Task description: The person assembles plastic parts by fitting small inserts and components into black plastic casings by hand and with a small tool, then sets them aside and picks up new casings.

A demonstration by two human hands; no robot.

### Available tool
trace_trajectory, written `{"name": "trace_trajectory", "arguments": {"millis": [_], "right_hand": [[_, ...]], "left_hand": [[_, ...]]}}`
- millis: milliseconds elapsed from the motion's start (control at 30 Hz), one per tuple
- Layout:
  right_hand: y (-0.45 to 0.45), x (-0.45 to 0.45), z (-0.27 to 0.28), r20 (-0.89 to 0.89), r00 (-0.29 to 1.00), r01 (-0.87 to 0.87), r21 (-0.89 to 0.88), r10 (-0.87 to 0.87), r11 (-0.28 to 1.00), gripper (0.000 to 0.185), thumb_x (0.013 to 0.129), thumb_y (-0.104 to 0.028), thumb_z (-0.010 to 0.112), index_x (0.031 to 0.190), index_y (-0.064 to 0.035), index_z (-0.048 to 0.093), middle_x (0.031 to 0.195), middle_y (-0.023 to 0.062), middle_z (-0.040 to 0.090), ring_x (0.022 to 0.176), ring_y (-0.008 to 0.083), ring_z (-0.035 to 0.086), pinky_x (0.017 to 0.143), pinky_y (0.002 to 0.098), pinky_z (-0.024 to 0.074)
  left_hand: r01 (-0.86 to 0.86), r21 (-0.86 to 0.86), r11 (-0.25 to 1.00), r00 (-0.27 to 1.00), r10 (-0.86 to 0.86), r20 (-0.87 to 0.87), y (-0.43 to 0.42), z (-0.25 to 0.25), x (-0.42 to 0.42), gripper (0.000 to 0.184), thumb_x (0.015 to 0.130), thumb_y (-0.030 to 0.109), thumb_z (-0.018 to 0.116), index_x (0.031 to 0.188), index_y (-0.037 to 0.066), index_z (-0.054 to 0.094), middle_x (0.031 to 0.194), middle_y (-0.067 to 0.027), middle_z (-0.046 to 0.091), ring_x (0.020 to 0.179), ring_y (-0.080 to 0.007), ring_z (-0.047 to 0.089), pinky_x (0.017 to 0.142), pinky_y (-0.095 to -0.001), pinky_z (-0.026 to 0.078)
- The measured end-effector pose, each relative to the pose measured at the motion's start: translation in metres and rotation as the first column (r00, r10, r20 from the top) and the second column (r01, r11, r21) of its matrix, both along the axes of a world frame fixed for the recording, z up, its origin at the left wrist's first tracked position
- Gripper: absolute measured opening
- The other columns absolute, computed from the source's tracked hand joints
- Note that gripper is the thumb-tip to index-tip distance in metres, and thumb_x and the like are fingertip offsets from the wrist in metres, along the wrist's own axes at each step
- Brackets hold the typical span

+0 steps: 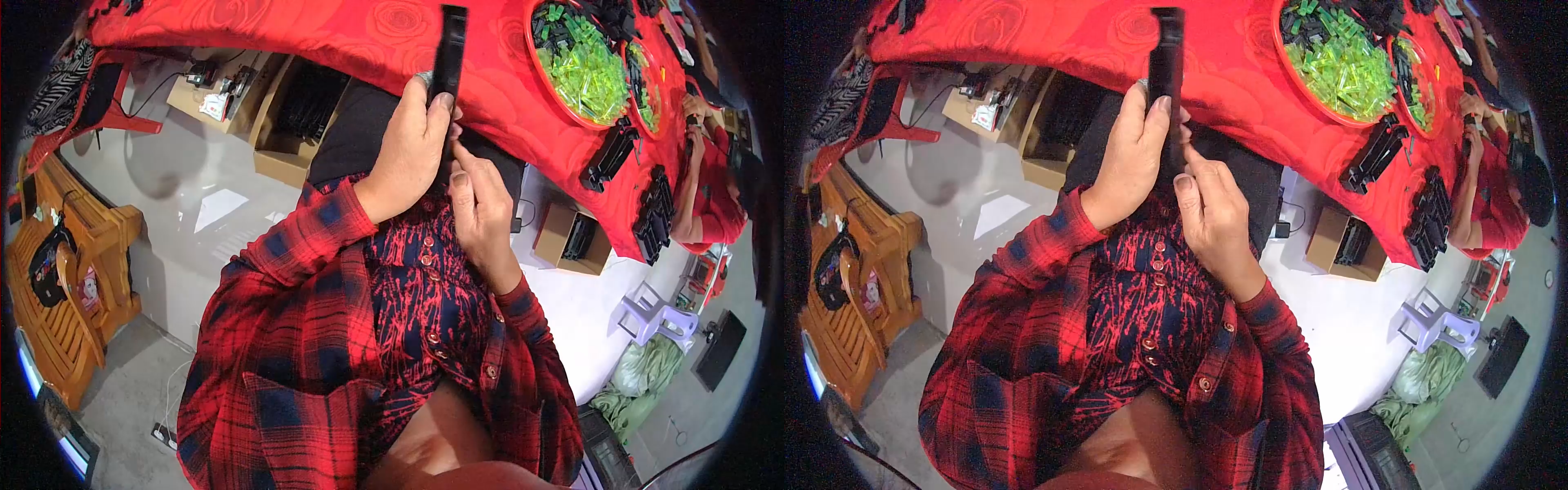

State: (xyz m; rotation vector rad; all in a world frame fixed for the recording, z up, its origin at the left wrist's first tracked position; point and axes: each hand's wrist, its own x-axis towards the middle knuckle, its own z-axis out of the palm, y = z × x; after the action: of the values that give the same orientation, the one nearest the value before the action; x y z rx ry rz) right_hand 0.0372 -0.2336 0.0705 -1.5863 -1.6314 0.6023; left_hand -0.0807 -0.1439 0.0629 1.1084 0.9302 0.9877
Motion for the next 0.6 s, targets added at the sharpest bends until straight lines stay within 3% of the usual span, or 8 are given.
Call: {"name": "trace_trajectory", "arguments": {"millis": [33, 100, 167, 233, 300, 367, 533, 600], "right_hand": [[-0.001, 0.005, -0.004, -0.041, 0.999, 0.007, -0.013, -0.007, 1.000, 0.032, 0.093, -0.002, 0.055, 0.124, 0.0060, 0.057, 0.092, 0.0158, 0.060, 0.079, 0.0241, 0.060, 0.072, 0.0320, 0.0490], [0.003, 0.015, -0.003, -0.084, 0.993, 0.078, -0.021, -0.079, 0.997, 0.026, 0.096, -0.004, 0.051, 0.119, 0.0054, 0.059, 0.096, 0.0140, 0.063, 0.083, 0.0212, 0.062, 0.076, 0.0324, 0.0507], [0.018, 0.025, -0.005, -0.169, 0.963, 0.219, 0.046, -0.208, 0.975, 0.034, 0.101, -0.010, 0.047, 0.131, 0.0049, 0.051, 0.104, 0.0142, 0.064, 0.092, 0.0197, 0.063, 0.084, 0.0338, 0.0502], [0.042, 0.024, 0.003, -0.307, 0.921, 0.291, 0.133, -0.239, 0.947, 0.047, 0.107, -0.026, 0.036, 0.143, 0.0033, 0.038, 0.119, 0.0163, 0.061, 0.099, 0.0213, 0.063, 0.093, 0.0331, 0.0470], [0.056, 0.030, 0.011, -0.258, 0.937, 0.279, 0.147, -0.236, 0.949, 0.053, 0.108, -0.034, 0.032, 0.147, 0.0019, 0.033, 0.120, 0.0179, 0.060, 0.101, 0.0235, 0.063, 0.099, 0.0351, 0.0444], [0.069, 0.024, 0.020, -0.493, 0.858, 0.212, 0.090, -0.141, 0.973, 0.053, 0.108, -0.037, 0.032, 0.145, 0.0009, 0.036, 0.116, 0.0174, 0.062, 0.098, 0.0229, 0.064, 0.094, 0.0342, 0.0471], [0.072, 0.014, 0.017, -0.483, 0.849, 0.265, 0.040, -0.213, 0.963, 0.047, 0.108, -0.039, 0.031, 0.127, 0.0004, 0.048, 0.098, 0.0142, 0.064, 0.085, 0.0198, 0.067, 0.078, 0.0312, 0.0522], [0.070, 0.012, 0.012, -0.467, 0.857, 0.306, 0.126, -0.216, 0.944, 0.036, 0.108, -0.031, 0.035, 0.120, 0.0011, 0.046, 0.091, 0.0100, 0.060, 0.074, 0.0145, 0.061, 0.070, 0.0281, 0.0498]], "left_hand": [[0.001, -0.001, 1.000, 1.000, -0.001, 0.000, -0.001, -0.003, -0.002, 0.017, 0.105, 0.017, 0.043, 0.110, 0.002, 0.046, 0.091, -0.0052, 0.060, 0.078, -0.0114, 0.061, 0.072, -0.0270, 0.052], [0.048, 0.130, 0.990, 0.983, -0.023, -0.182, -0.004, -0.011, -0.004, 0.016, 0.105, 0.016, 0.045, 0.109, 0.001, 0.049, 0.089, -0.0051, 0.060, 0.077, -0.0100, 0.059, 0.070, -0.0264, 0.050], [0.062, 0.141, 0.988, 0.980, -0.033, -0.195, -0.006, -0.009, -0.001, 0.017, 0.104, 0.014, 0.047, 0.112, 0.000, 0.051, 0.088, -0.0044, 0.059, 0.076, -0.0108, 0.058, 0.069, -0.0278, 0.050], [0.112, 0.321, 0.940, 0.959, -0.018, -0.284, -0.008, -0.010, 0.001, 0.015, 0.097, 0.010, 0.054, 0.106, -0.002, 0.051, 0.088, -0.0217, 0.057, 0.079, -0.0391, 0.059, 0.069, -0.0434, 0.047], [0.150, 0.342, 0.928, 0.950, -0.039, -0.311, -0.012, -0.006, 0.004, 0.015, 0.096, 0.010, 0.055, 0.105, -0.002, 0.051, 0.090, -0.0234, 0.057, 0.082, -0.0427, 0.057, 0.070, -0.0455, 0.047], [0.187, 0.365, 0.912, 0.939, -0.057, -0.339, -0.014, -0.005, 0.006, 0.015, 0.095, 0.009, 0.056, 0.104, -0.002, 0.051, 0.091, -0.0252, 0.056, 0.085, -0.0463, 0.056, 0.071, -0.0477, 0.046], [0.193, 0.428, 0.883, 0.929, -0.024, -0.370, -0.014, -0.003, 0.002, 0.015, 0.094, 0.011, 0.060, 0.094, -0.001, 0.052, 0.083, -0.0236, 0.058, 0.080, -0.0455, 0.058, 0.067, -0.0494, 0.046], [0.209, 0.406, 0.890, 0.920, -0.038, -0.391, -0.015, -0.005, 0.001, 0.016, 0.094, 0.012, 0.061, 0.093, -0.001, 0.052, 0.081, -0.0233, 0.058, 0.078, -0.0453, 0.058, 0.066, -0.0493, 0.046]]}}
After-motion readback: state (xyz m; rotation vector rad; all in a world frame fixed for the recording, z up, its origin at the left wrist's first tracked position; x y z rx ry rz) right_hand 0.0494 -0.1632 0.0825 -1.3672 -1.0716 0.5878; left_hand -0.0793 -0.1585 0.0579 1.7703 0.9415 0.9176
